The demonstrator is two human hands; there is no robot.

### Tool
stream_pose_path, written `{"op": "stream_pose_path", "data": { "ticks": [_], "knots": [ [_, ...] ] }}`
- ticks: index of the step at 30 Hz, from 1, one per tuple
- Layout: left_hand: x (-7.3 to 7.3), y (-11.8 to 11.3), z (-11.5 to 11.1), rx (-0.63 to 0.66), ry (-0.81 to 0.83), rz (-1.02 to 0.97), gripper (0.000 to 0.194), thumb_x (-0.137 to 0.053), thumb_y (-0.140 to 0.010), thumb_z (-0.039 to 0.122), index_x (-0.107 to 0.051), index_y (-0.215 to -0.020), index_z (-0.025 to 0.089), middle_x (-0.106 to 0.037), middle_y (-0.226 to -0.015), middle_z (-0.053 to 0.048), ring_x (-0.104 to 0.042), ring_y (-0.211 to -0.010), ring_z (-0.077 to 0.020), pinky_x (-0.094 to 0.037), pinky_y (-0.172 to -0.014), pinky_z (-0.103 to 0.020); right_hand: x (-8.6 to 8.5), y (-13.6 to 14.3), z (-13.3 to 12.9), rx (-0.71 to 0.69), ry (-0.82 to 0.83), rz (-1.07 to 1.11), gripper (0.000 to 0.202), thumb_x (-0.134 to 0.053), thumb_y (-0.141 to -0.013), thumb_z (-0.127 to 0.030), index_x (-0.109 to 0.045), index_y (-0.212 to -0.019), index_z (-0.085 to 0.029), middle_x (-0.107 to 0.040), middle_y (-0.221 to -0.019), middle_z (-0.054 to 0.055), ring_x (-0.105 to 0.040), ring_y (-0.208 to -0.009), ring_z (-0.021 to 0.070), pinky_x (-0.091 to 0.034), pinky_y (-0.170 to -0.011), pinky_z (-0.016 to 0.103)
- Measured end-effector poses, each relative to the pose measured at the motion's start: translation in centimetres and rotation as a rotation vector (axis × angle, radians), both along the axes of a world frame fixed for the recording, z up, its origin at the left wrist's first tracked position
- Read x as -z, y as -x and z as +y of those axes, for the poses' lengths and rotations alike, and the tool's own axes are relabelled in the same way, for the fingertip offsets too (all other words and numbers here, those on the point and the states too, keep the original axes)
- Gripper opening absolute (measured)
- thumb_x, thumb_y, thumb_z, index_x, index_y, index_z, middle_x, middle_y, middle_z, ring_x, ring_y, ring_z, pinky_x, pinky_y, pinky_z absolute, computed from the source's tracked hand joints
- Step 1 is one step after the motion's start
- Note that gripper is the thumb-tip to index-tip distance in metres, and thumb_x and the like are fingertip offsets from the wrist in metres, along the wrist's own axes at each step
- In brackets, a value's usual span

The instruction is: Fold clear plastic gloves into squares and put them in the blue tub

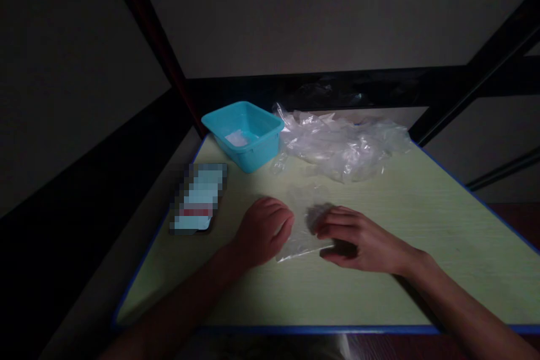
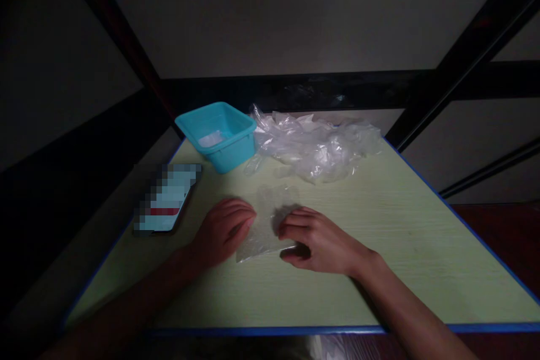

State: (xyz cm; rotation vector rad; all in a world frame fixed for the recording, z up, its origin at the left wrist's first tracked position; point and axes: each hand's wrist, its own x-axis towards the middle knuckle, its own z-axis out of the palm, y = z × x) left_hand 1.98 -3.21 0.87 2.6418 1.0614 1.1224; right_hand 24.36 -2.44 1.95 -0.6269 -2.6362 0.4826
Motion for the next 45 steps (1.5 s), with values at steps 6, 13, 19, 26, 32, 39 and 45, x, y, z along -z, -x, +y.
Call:
{"op": "stream_pose_path", "data": {
  "ticks": [6,13,19,26,32,39,45],
  "knots": [
    [0.26,-0.63,-0.50,0.107,-0.022,0.083,0.021,-0.045,-0.083,0.012,-0.058,-0.068,0.015,-0.065,-0.067,-0.005,-0.057,-0.067,-0.0158,-0.046,-0.067,-0.030,-0.06,0.05,-0.14,0.003,-0.068,-0.035,0.014,-0.053,-0.082,-0.018,-0.064,-0.090,-0.014,-0.065,-0.084,0.008,-0.057,-0.080,0.0200,-0.046,-0.074,0.037],
    [0.73,-0.80,-0.34,0.086,0.031,0.119,0.024,-0.043,-0.083,0.012,-0.058,-0.066,0.015,-0.063,-0.064,-0.005,-0.056,-0.064,-0.0155,-0.045,-0.065,-0.029,-0.26,0.21,-0.41,-0.009,-0.080,-0.054,0.021,-0.048,-0.081,-0.012,-0.063,-0.094,-0.014,-0.064,-0.085,0.009,-0.055,-0.080,0.0198,-0.046,-0.075,0.038],
    [0.66,-1.00,-0.51,0.074,0.053,0.143,0.022,-0.043,-0.083,0.013,-0.058,-0.067,0.016,-0.063,-0.065,-0.004,-0.055,-0.064,-0.0153,-0.044,-0.065,-0.029,-0.35,0.33,-0.48,-0.003,-0.092,-0.068,0.030,-0.041,-0.079,-0.004,-0.062,-0.097,-0.015,-0.065,-0.089,0.009,-0.057,-0.081,0.0204,-0.048,-0.074,0.039],
    [0.57,-0.84,-0.63,0.085,0.047,0.146,0.016,-0.048,-0.080,0.023,-0.058,-0.071,0.016,-0.064,-0.070,-0.006,-0.056,-0.067,-0.0172,-0.044,-0.067,-0.032,0.17,0.39,-0.11,0.007,-0.230,-0.003,0.022,-0.040,-0.089,-0.013,-0.061,-0.095,-0.013,-0.067,-0.096,0.011,-0.062,-0.082,0.0195,-0.052,-0.075,0.037],
    [0.18,-0.57,-0.85,0.135,-0.007,0.099,0.023,-0.055,-0.071,0.037,-0.059,-0.078,0.015,-0.065,-0.075,-0.008,-0.059,-0.072,-0.0212,-0.046,-0.069,-0.036,0.63,0.03,0.15,0.101,-0.311,0.078,0.019,-0.043,-0.090,-0.016,-0.062,-0.085,-0.015,-0.068,-0.092,0.010,-0.063,-0.079,0.0198,-0.052,-0.069,0.035],
    [0.22,-0.51,-0.77,0.046,-0.029,0.093,0.012,-0.054,-0.071,0.020,-0.059,-0.082,0.016,-0.066,-0.082,-0.007,-0.060,-0.077,-0.0199,-0.047,-0.075,-0.035,0.35,-0.08,0.14,0.244,-0.266,0.180,0.016,-0.046,-0.089,-0.017,-0.060,-0.084,-0.017,-0.068,-0.092,0.009,-0.063,-0.080,0.0186,-0.052,-0.068,0.033],
    [0.68,-0.27,-0.31,-0.003,-0.055,0.066,0.014,-0.049,-0.073,0.006,-0.058,-0.074,0.017,-0.066,-0.081,-0.006,-0.059,-0.077,-0.0171,-0.048,-0.073,-0.032,0.24,-0.24,0.31,0.305,-0.236,0.221,0.017,-0.045,-0.089,-0.017,-0.061,-0.083,-0.017,-0.067,-0.091,0.009,-0.064,-0.079,0.0185,-0.053,-0.067,0.033]
  ]
}}
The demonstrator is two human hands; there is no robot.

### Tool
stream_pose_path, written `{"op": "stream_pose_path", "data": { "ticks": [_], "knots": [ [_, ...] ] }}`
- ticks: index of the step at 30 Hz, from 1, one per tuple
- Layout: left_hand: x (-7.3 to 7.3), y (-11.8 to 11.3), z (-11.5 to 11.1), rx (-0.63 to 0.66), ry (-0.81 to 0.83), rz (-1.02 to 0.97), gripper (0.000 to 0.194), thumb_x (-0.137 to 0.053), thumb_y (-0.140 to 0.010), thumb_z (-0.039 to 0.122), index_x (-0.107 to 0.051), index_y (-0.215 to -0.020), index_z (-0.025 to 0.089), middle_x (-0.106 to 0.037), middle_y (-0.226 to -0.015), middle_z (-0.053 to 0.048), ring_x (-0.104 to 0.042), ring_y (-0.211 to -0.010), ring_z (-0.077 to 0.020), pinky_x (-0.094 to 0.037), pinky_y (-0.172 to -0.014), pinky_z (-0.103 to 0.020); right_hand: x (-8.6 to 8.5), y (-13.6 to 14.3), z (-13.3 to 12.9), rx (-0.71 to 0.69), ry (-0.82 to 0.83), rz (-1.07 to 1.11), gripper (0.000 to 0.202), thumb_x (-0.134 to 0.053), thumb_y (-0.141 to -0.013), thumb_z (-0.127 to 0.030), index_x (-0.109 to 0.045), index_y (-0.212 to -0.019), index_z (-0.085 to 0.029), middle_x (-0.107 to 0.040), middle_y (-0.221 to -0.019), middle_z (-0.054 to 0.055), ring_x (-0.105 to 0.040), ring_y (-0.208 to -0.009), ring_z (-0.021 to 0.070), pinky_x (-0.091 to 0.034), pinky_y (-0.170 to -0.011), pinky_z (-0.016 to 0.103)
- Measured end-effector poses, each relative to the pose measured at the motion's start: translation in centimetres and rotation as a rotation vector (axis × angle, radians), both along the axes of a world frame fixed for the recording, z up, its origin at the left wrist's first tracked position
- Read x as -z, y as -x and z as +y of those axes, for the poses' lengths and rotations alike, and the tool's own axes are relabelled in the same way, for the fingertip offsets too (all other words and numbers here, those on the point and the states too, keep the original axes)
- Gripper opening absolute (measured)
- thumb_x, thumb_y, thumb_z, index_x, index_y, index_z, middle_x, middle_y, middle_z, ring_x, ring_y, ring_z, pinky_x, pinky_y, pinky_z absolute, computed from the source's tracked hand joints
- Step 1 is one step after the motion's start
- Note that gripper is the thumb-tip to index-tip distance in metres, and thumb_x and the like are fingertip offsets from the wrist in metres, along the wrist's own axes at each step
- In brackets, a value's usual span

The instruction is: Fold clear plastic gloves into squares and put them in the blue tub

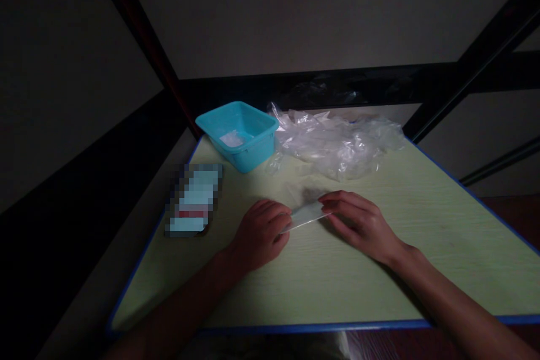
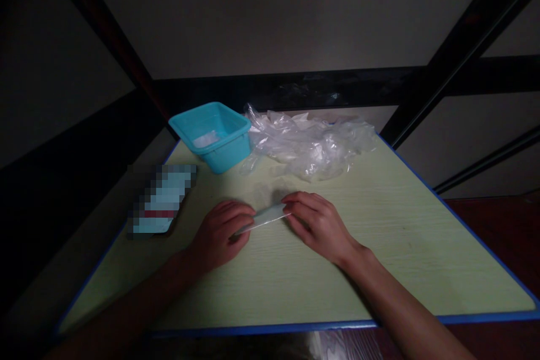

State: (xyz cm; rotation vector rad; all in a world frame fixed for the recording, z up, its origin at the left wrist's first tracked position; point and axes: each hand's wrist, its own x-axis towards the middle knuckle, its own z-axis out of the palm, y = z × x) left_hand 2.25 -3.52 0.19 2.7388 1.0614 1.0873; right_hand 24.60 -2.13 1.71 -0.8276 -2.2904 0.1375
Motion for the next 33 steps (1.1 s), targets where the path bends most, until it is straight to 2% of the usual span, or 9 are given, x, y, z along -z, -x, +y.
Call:
{"op": "stream_pose_path", "data": {
  "ticks": [8,13,17,21,23,26,28,31,33],
  "knots": [
    [-0.3,0.4,0.3,-0.039,-0.069,-0.025,0.014,-0.049,-0.075,0.006,-0.058,-0.073,0.016,-0.067,-0.081,-0.006,-0.061,-0.075,-0.0171,-0.050,-0.070,-0.031,0.1,-0.8,0.5,0.057,0.033,-0.056,0.019,-0.046,-0.088,-0.019,-0.064,-0.084,-0.017,-0.068,-0.090,0.010,-0.065,-0.081,0.0211,-0.052,-0.070,0.036],
    [-0.9,0.5,0.6,-0.059,-0.025,-0.115,0.015,-0.049,-0.075,0.007,-0.060,-0.075,0.017,-0.068,-0.079,-0.004,-0.063,-0.074,-0.0151,-0.052,-0.068,-0.027,-0.6,-0.9,0.7,0.081,0.114,0.051,0.018,-0.047,-0.087,-0.020,-0.064,-0.082,-0.018,-0.068,-0.082,0.007,-0.065,-0.075,0.0180,-0.053,-0.067,0.032],
    [-2.5,0.6,0.7,-0.098,0.106,-0.209,0.015,-0.049,-0.076,0.010,-0.062,-0.075,0.017,-0.069,-0.075,-0.003,-0.065,-0.070,-0.0137,-0.052,-0.066,-0.024,-2.5,-0.6,0.5,0.090,0.163,0.118,0.016,-0.048,-0.086,-0.020,-0.063,-0.081,-0.019,-0.069,-0.079,0.005,-0.065,-0.071,0.0167,-0.052,-0.060,0.028],
    [-5.1,0.8,0.3,-0.158,0.219,-0.211,0.013,-0.053,-0.076,0.015,-0.065,-0.073,0.014,-0.071,-0.072,-0.003,-0.065,-0.063,-0.0151,-0.052,-0.062,-0.024,-4.8,-0.4,-0.2,0.104,0.154,0.139,0.012,-0.053,-0.085,-0.020,-0.062,-0.076,-0.020,-0.068,-0.072,0.003,-0.063,-0.062,0.0146,-0.048,-0.045,0.022],
    [-6.5,1.0,-0.1,-0.169,0.309,-0.211,0.012,-0.055,-0.075,0.018,-0.066,-0.070,0.015,-0.071,-0.068,-0.002,-0.064,-0.058,-0.0150,-0.051,-0.057,-0.024,-5.8,-0.4,-0.7,0.110,0.161,0.166,0.010,-0.055,-0.084,-0.020,-0.062,-0.076,-0.020,-0.068,-0.070,0.002,-0.063,-0.059,0.0140,-0.046,-0.042,0.021],
    [-8.2,1.0,-0.6,-0.154,0.492,-0.270,0.013,-0.056,-0.073,0.022,-0.064,-0.065,0.016,-0.069,-0.064,-0.001,-0.063,-0.057,-0.0152,-0.048,-0.051,-0.024,-7.2,-0.3,-1.5,0.103,0.217,0.274,0.006,-0.059,-0.081,-0.022,-0.062,-0.075,-0.021,-0.067,-0.067,0.001,-0.062,-0.057,0.0133,-0.048,-0.046,0.021],
    [-9.0,1.0,-0.9,-0.102,0.661,-0.391,0.012,-0.058,-0.071,0.024,-0.063,-0.063,0.016,-0.069,-0.063,-0.002,-0.064,-0.058,-0.0158,-0.049,-0.051,-0.024,-8.1,-0.1,-2.0,0.106,0.328,0.385,0.004,-0.063,-0.078,-0.024,-0.062,-0.080,-0.021,-0.066,-0.065,0.000,-0.062,-0.054,0.0135,-0.048,-0.046,0.022],
    [-9.7,0.9,-1.2,-0.018,0.964,-0.603,0.008,-0.060,-0.067,0.024,-0.061,-0.068,0.016,-0.070,-0.066,-0.002,-0.066,-0.057,-0.0157,-0.051,-0.051,-0.025,-9.1,0.3,-2.5,0.119,0.539,0.507,0.021,-0.067,-0.073,-0.026,-0.059,-0.091,-0.021,-0.061,-0.057,-0.003,-0.057,-0.046,0.0121,-0.044,-0.039,0.021],
    [-9.7,0.9,-1.1,-0.018,1.122,-0.683,0.010,-0.062,-0.065,0.024,-0.060,-0.070,0.016,-0.069,-0.065,-0.001,-0.065,-0.052,-0.0153,-0.050,-0.047,-0.024,-9.2,0.5,-2.5,0.112,0.643,0.550,0.027,-0.068,-0.071,-0.026,-0.057,-0.094,-0.021,-0.052,-0.050,-0.007,-0.051,-0.040,0.0095,-0.039,-0.036,0.020]
  ]
}}
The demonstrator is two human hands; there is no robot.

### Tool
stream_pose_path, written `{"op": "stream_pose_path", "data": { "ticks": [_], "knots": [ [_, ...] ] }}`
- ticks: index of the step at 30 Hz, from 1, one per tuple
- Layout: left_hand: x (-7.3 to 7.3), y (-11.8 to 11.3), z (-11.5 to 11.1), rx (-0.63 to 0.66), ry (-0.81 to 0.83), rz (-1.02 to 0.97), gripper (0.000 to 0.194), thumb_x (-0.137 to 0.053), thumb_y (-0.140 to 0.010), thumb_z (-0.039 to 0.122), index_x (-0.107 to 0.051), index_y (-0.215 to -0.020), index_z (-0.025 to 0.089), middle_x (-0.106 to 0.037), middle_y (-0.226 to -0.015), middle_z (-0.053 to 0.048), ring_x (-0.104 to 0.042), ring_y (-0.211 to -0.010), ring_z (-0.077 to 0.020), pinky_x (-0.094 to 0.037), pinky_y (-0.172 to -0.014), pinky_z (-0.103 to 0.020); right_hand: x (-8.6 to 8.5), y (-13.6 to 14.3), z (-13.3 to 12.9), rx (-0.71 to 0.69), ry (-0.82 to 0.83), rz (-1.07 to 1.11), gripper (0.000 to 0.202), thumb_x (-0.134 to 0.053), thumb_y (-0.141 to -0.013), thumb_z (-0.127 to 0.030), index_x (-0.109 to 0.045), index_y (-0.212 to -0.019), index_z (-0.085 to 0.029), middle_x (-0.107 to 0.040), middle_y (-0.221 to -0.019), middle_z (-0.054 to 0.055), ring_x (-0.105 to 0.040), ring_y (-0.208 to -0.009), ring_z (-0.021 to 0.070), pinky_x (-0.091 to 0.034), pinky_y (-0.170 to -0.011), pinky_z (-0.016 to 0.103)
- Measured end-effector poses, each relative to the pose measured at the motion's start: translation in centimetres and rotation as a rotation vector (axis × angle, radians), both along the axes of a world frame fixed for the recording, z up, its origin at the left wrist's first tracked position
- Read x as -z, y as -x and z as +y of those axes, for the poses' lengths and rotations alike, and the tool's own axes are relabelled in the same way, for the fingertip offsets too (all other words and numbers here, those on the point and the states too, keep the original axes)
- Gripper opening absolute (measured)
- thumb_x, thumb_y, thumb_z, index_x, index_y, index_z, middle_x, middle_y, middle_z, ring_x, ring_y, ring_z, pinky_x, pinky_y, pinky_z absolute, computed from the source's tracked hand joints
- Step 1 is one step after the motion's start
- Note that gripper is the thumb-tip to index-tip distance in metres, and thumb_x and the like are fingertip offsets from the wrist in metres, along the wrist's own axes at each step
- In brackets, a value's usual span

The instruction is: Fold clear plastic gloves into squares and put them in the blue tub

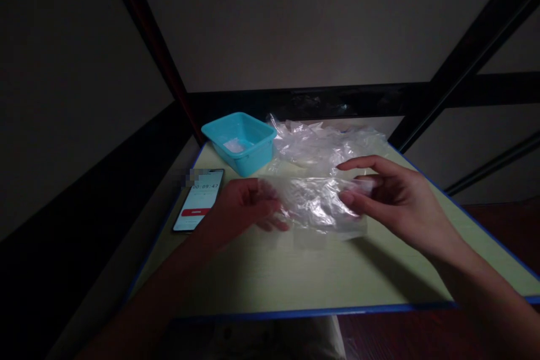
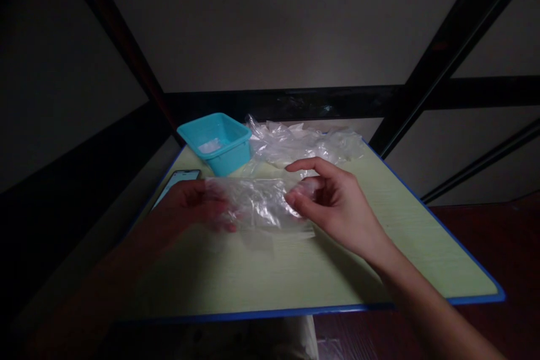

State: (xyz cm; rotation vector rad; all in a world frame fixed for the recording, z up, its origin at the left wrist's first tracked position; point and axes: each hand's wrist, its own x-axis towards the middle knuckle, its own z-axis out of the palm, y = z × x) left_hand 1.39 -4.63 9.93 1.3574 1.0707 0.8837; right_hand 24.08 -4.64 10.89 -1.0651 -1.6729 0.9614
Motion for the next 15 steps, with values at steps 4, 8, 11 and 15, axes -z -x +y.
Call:
{"op": "stream_pose_path", "data": {
  "ticks": [4,8,11,15],
  "knots": [
    [1.2,-0.2,0.9,0.009,0.144,-0.059,0.014,-0.063,-0.063,0.024,-0.060,-0.073,0.016,-0.068,-0.066,-0.001,-0.065,-0.053,-0.0152,-0.052,-0.050,-0.026,2.0,0.1,0.6,-0.049,0.193,0.065,0.034,-0.069,-0.067,-0.026,-0.052,-0.096,-0.018,-0.049,-0.048,-0.009,-0.049,-0.039,0.0089,-0.039,-0.037,0.019],
    [3.6,-0.9,2.4,0.038,0.296,0.066,0.010,-0.056,-0.072,0.022,-0.058,-0.077,0.014,-0.069,-0.068,-0.004,-0.065,-0.054,-0.0145,-0.048,-0.050,-0.023,5.7,-0.3,1.6,-0.095,0.390,0.128,0.042,-0.068,-0.068,-0.029,-0.047,-0.103,-0.018,-0.059,-0.057,-0.005,-0.054,-0.044,0.0104,-0.044,-0.041,0.022],
    [5.1,-1.3,3.2,-0.112,0.364,0.217,0.007,-0.053,-0.077,0.022,-0.050,-0.081,0.016,-0.067,-0.062,0.000,-0.064,-0.050,-0.0135,-0.044,-0.047,-0.019,7.5,-0.7,2.2,-0.120,0.508,0.132,0.053,-0.071,-0.067,-0.026,-0.047,-0.114,-0.020,-0.062,-0.065,-0.003,-0.058,-0.053,0.0109,-0.048,-0.045,0.021],
    [5.7,-0.9,3.4,-0.140,0.366,0.226,0.013,-0.045,-0.085,0.030,-0.048,-0.086,0.017,-0.067,-0.063,0.000,-0.064,-0.052,-0.0123,-0.041,-0.047,-0.017,8.1,-1.3,3.1,-0.208,0.637,0.061,0.036,-0.072,-0.068,-0.028,-0.062,-0.101,-0.020,-0.063,-0.069,-0.003,-0.059,-0.057,0.0086,-0.051,-0.051,0.021]
  ]
}}
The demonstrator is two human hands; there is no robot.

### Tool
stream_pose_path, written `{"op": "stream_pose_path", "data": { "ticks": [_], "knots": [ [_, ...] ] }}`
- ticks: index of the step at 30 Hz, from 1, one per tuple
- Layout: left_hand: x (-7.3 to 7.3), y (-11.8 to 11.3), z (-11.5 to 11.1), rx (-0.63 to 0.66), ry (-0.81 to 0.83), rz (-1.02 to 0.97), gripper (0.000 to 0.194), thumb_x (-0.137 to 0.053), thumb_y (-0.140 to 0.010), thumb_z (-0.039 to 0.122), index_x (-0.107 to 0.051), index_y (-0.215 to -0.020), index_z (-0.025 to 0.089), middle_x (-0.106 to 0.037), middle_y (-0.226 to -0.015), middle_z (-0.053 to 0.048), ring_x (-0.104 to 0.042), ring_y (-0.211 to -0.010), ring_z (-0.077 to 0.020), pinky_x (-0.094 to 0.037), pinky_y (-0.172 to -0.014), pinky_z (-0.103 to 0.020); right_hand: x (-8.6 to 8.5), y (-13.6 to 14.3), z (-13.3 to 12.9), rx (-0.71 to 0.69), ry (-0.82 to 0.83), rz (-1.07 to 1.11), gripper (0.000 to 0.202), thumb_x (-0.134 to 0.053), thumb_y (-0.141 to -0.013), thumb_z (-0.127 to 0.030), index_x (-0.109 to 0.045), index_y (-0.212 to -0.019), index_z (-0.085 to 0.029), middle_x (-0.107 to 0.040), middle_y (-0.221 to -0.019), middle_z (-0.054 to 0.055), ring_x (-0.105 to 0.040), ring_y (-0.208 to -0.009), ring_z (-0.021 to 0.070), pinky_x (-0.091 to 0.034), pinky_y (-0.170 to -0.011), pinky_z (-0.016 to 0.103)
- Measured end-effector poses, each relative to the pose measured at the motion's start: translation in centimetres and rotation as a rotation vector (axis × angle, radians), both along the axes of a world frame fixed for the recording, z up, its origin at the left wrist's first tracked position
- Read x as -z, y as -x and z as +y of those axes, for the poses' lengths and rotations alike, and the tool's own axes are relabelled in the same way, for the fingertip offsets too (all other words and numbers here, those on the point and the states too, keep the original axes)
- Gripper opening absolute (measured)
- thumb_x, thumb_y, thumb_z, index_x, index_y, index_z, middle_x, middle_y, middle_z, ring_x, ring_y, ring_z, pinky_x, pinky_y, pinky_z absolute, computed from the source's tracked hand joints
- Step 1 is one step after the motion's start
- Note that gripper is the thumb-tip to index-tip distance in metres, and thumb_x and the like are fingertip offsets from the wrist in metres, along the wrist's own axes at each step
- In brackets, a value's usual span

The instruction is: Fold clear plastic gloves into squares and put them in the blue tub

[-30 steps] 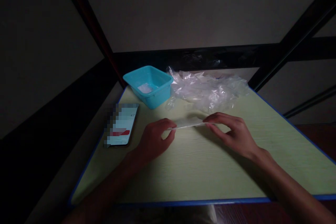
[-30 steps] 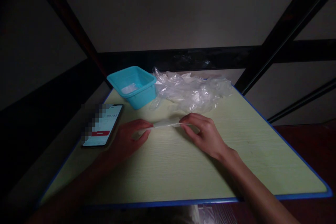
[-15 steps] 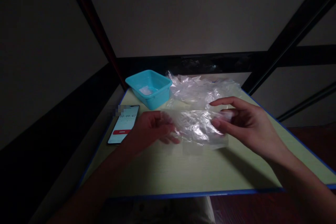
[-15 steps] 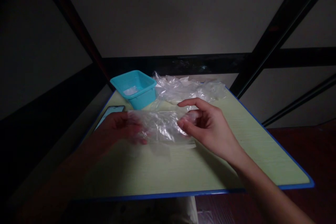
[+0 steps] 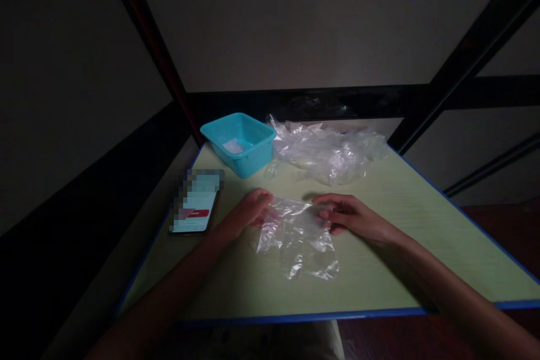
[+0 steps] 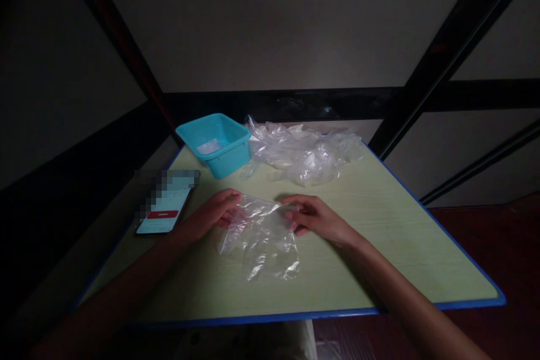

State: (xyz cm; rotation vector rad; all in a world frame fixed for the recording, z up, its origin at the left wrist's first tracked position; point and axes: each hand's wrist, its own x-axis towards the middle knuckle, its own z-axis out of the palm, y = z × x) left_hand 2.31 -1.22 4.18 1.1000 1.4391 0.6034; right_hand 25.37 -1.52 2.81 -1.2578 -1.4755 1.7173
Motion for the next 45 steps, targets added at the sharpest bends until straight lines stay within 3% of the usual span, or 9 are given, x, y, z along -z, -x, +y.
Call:
{"op": "stream_pose_path", "data": {
  "ticks": [5,13,16,18,22,26,30,38,45],
  "knots": [
    [0.0,1.0,0.1,-0.036,-0.019,-0.056,0.020,-0.040,-0.088,0.035,-0.049,-0.089,0.017,-0.068,-0.066,0.000,-0.064,-0.054,-0.0115,-0.045,-0.051,-0.018,-0.5,-0.5,0.5,-0.095,0.091,-0.064,0.023,-0.073,-0.067,-0.035,-0.069,-0.080,-0.016,-0.067,-0.073,0.001,-0.062,-0.061,0.0090,-0.051,-0.054,0.019],
    [0.6,2.5,1.3,-0.152,-0.146,0.019,0.019,-0.040,-0.087,0.034,-0.048,-0.083,0.017,-0.065,-0.063,0.000,-0.063,-0.050,-0.0111,-0.046,-0.048,-0.019,-0.7,-1.2,-3.1,0.159,0.172,-0.016,0.033,-0.074,-0.066,-0.036,-0.067,-0.094,-0.021,-0.067,-0.092,0.005,-0.066,-0.081,0.0152,-0.052,-0.056,0.019],
    [0.9,3.3,1.7,-0.174,-0.279,0.123,0.019,-0.040,-0.086,0.034,-0.048,-0.080,0.017,-0.065,-0.066,-0.001,-0.062,-0.050,-0.0122,-0.044,-0.046,-0.019,-0.7,-1.2,-5.6,0.030,0.211,-0.028,0.044,-0.072,-0.069,-0.038,-0.062,-0.108,-0.024,-0.065,-0.102,0.007,-0.065,-0.089,0.0185,-0.052,-0.053,0.020],
    [1.1,3.7,1.8,-0.184,-0.352,0.180,0.019,-0.041,-0.084,0.034,-0.048,-0.078,0.018,-0.065,-0.067,-0.001,-0.062,-0.053,-0.0137,-0.043,-0.046,-0.020,-0.6,-1.6,-6.5,-0.114,0.187,-0.079,0.052,-0.069,-0.071,-0.039,-0.054,-0.120,-0.027,-0.065,-0.100,0.007,-0.066,-0.080,0.0173,-0.053,-0.050,0.022],
    [1.4,4.0,1.3,-0.125,-0.608,0.363,0.019,-0.042,-0.082,0.032,-0.053,-0.077,0.018,-0.066,-0.076,-0.004,-0.064,-0.068,-0.0174,-0.048,-0.058,-0.026,-0.9,-2.4,-6.0,-0.186,-0.158,-0.306,0.036,-0.058,-0.081,-0.038,-0.059,-0.114,-0.022,-0.066,-0.077,0.004,-0.062,-0.062,0.0144,-0.053,-0.051,0.026],
    [1.6,3.8,-0.8,0.155,-0.916,0.595,0.018,-0.044,-0.082,0.025,-0.057,-0.091,0.016,-0.066,-0.095,-0.008,-0.063,-0.081,-0.0195,-0.050,-0.073,-0.033,-1.7,-1.8,-3.8,-0.222,-0.624,-0.457,0.022,-0.049,-0.088,-0.029,-0.065,-0.099,-0.020,-0.067,-0.094,0.008,-0.064,-0.079,0.0189,-0.055,-0.065,0.032],
    [2.3,3.5,-3.7,0.453,-1.169,0.574,0.017,-0.044,-0.085,0.016,-0.057,-0.096,0.016,-0.060,-0.110,-0.009,-0.054,-0.104,-0.0196,-0.045,-0.090,-0.034,-1.4,-0.2,-2.0,-0.421,-0.939,-0.413,0.027,-0.041,-0.091,-0.017,-0.062,-0.107,-0.017,-0.064,-0.104,0.010,-0.060,-0.097,0.0196,-0.051,-0.083,0.036],
    [3.1,3.2,-6.2,0.649,-1.115,0.594,0.021,-0.053,-0.082,0.017,-0.060,-0.101,0.016,-0.055,-0.100,-0.010,-0.050,-0.093,-0.0216,-0.045,-0.081,-0.037,1.0,1.1,-1.0,-0.496,-1.063,-0.386,0.027,-0.041,-0.091,-0.017,-0.061,-0.109,-0.015,-0.061,-0.098,0.011,-0.054,-0.092,0.0205,-0.047,-0.080,0.039],
    [3.6,3.3,-6.2,0.665,-1.179,0.590,0.020,-0.049,-0.085,0.018,-0.061,-0.099,0.014,-0.056,-0.108,-0.013,-0.050,-0.100,-0.0238,-0.045,-0.086,-0.039,1.3,0.7,-0.9,-0.482,-1.047,-0.436,0.026,-0.042,-0.091,-0.020,-0.062,-0.108,-0.016,-0.060,-0.098,0.010,-0.054,-0.090,0.0212,-0.044,-0.081,0.040]
  ]
}}
